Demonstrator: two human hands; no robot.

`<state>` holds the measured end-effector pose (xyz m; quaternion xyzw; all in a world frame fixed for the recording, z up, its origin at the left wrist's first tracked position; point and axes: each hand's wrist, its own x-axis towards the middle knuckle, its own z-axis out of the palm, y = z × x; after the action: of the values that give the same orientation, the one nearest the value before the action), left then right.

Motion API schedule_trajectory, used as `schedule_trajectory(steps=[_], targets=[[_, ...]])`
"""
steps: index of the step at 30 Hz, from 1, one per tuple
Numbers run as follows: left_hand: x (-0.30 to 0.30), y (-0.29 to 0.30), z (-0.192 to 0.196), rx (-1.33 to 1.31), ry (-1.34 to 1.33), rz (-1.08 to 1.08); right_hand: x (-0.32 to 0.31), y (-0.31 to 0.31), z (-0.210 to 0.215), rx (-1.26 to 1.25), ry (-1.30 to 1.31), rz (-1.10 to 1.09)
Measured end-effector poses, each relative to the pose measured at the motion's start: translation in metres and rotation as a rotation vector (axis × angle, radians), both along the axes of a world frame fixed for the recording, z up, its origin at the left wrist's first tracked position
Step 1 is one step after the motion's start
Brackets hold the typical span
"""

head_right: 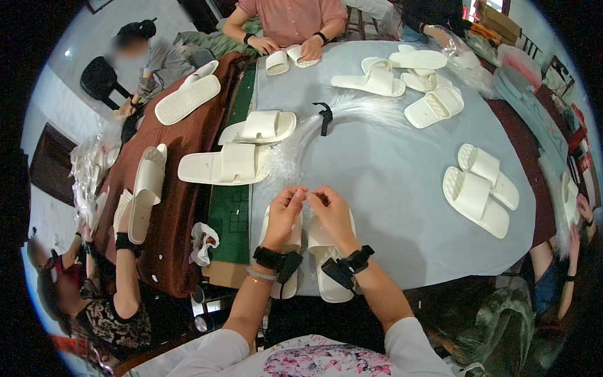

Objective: The recorder is assembling or finishing white slipper-style shoes by hand at a workstation with others.

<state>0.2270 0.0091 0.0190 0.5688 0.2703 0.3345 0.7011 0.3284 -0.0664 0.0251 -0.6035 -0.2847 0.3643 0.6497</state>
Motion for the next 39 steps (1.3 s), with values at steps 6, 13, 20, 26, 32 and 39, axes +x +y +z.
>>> schedule_trajectory(steps=[6,13,20,26,32,39], targets=[[0.002,-0.002,0.001,0.021,0.029,0.072,0.003,0.000,0.002,0.052,-0.022,-0.014],[0.001,-0.001,0.003,0.019,0.016,0.095,0.005,-0.001,0.004,0.025,0.001,-0.014],[-0.001,-0.004,-0.001,-0.006,0.041,0.027,-0.001,-0.005,0.001,-0.006,0.042,0.002],[-0.004,0.002,-0.002,0.062,0.072,0.015,-0.002,-0.002,0.006,-0.134,-0.002,0.020],[0.001,0.006,0.006,0.028,0.006,0.121,0.004,0.002,0.006,-0.059,-0.081,-0.053],[-0.003,0.004,-0.009,0.087,-0.054,0.059,-0.005,0.002,0.001,-0.080,0.013,-0.022]])
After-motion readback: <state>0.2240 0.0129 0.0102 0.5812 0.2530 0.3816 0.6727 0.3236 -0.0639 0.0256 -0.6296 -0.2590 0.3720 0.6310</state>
